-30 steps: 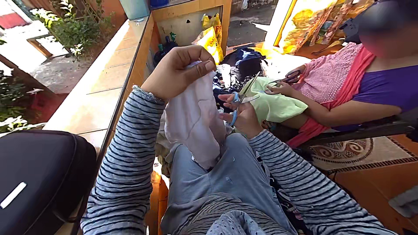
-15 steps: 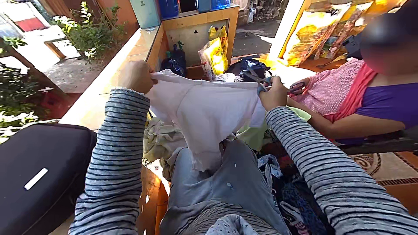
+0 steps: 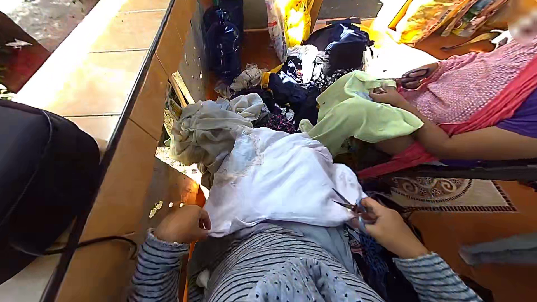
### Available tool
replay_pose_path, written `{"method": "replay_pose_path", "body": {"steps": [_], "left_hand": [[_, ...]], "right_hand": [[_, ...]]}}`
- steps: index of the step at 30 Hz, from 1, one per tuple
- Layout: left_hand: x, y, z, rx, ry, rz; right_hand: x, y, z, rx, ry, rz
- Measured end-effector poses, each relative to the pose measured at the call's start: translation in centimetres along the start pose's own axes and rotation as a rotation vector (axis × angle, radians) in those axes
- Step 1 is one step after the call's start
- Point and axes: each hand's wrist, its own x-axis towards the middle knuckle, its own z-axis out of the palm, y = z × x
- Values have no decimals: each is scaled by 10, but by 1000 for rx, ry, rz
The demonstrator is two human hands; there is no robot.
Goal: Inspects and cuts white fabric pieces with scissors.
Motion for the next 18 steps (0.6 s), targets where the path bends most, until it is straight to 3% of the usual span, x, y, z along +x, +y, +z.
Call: {"method": "replay_pose_path", "body": {"steps": [1, 3, 7, 9, 12, 14, 18], "left_hand": [[9, -5, 9, -25, -87, -10], [15, -5, 17, -98, -55, 47], [53, 6, 25, -310, 505, 218], [90, 1, 28, -478, 697, 97], [138, -15, 31, -719, 735, -148], [157, -26, 40, -820, 756, -186], [161, -35, 49, -822, 883, -201]], "right_hand": [[-9, 9, 4, 33, -91, 51], [-23, 19, 13, 114, -153, 105], [-27, 6, 18, 113, -149, 9], [-23, -9, 21, 98, -174, -16], [-18, -26, 20, 196, -346, 28], [-14, -29, 14, 264, -457, 57], [-15, -40, 8, 540, -486, 155]]}}
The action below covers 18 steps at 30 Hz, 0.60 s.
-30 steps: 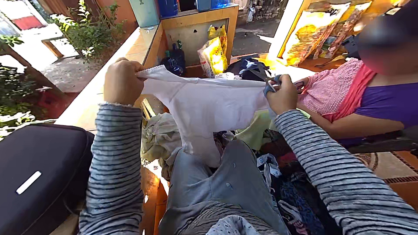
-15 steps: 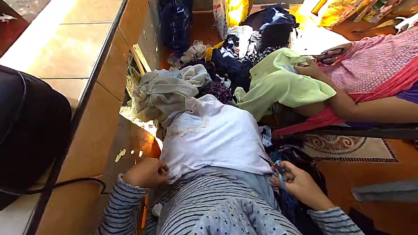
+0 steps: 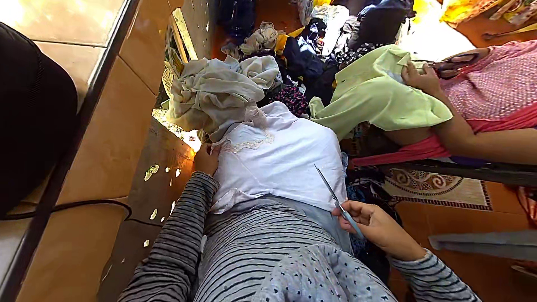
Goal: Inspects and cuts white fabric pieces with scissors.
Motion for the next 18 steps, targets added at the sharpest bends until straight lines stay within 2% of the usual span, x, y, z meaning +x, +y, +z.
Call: {"method": "replay_pose_path", "body": {"steps": [2, 3, 4, 7, 8, 9, 13, 18], "left_hand": [[-12, 4, -4, 85, 132, 175], [-21, 7, -6, 112, 181, 327], [-34, 12, -8, 123, 159, 502], [-79, 29, -5, 265, -267, 879], [-92, 33, 1, 339, -383, 937], [-104, 33, 8, 392, -420, 969], [-116, 25, 34, 420, -210, 1031], [-113, 15, 32, 346, -118, 1102]], "right_hand": [[-1, 2, 1, 204, -140, 62], [0, 6, 1, 270, -233, 89], [1, 9, 1, 329, -314, 109], [0, 10, 7, 367, -431, 216], [1, 10, 8, 366, -453, 256], [2, 9, 10, 379, -474, 289], [6, 4, 12, 456, -552, 366], [7, -1, 11, 531, -634, 425]]}}
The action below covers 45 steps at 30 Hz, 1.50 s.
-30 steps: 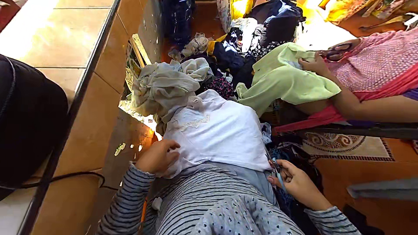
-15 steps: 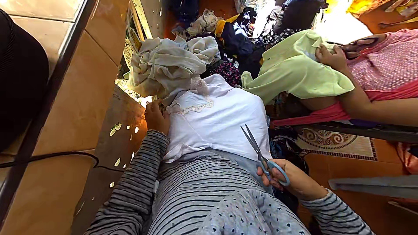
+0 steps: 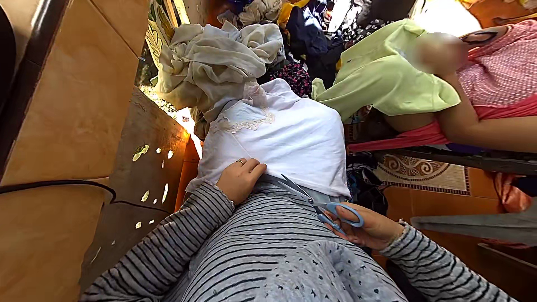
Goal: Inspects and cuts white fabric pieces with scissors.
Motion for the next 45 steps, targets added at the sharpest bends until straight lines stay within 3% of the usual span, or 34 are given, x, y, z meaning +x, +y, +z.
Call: {"method": "replay_pose_path", "body": {"steps": [5, 10, 13, 18, 45], "left_hand": [[-9, -4, -4, -15, -18, -24], [-13, -7, 2, 75, 204, 70], [-13, -6, 0, 82, 220, 64], [-10, -6, 0, 63, 355, 125], [-6, 1, -2, -61, 499, 175]], "right_hand": [[1, -8, 6, -1, -41, 122], [14, -23, 20, -65, -61, 152], [26, -27, 29, -68, -63, 151], [40, -30, 46, -24, -33, 75], [42, -24, 93, -125, 210, -100]]}}
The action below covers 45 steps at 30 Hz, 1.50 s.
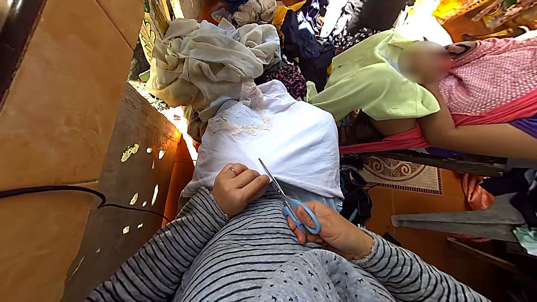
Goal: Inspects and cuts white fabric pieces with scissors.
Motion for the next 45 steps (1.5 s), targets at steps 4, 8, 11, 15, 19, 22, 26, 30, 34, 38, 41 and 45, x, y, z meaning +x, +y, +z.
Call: {"method": "replay_pose_path", "body": {"steps": [4, 8, 11, 15, 19, 22, 26, 30, 34, 38, 41, 45], "left_hand": [[-3, 1, 0, -88, 6, 26], [-4, 0, -1, -130, 3, 25], [-6, -1, -2, -130, 7, 33], [-7, 0, -2, -145, -1, 35], [-8, -1, -2, -158, -6, 30], [-10, -2, -3, -170, -11, 34], [-12, -1, -2, -174, -5, 19], [-9, -5, -5, -252, 61, -189], [-10, -13, -12, -273, 90, -307], [-12, -11, -9, -291, 66, -206], [-12, -7, -6, -283, 36, -83], [-10, -3, -6, -277, -6, -27]], "right_hand": [[6, -1, -6, -27, -60, -21], [9, -3, -7, -39, -36, -21], [10, -7, -7, -50, 3, 22], [19, -8, -11, -34, -47, 26], [28, -9, -13, -44, -73, 13], [28, -11, -10, -67, -10, 33], [28, -13, -11, -54, 5, 68], [23, -12, -20, -10, -73, 97], [12, -13, -30, 46, -183, 158], [16, -17, -26, 25, -187, 143], [26, -18, -21, -7, -152, 125], [37, -16, -18, -14, -134, 100]]}}
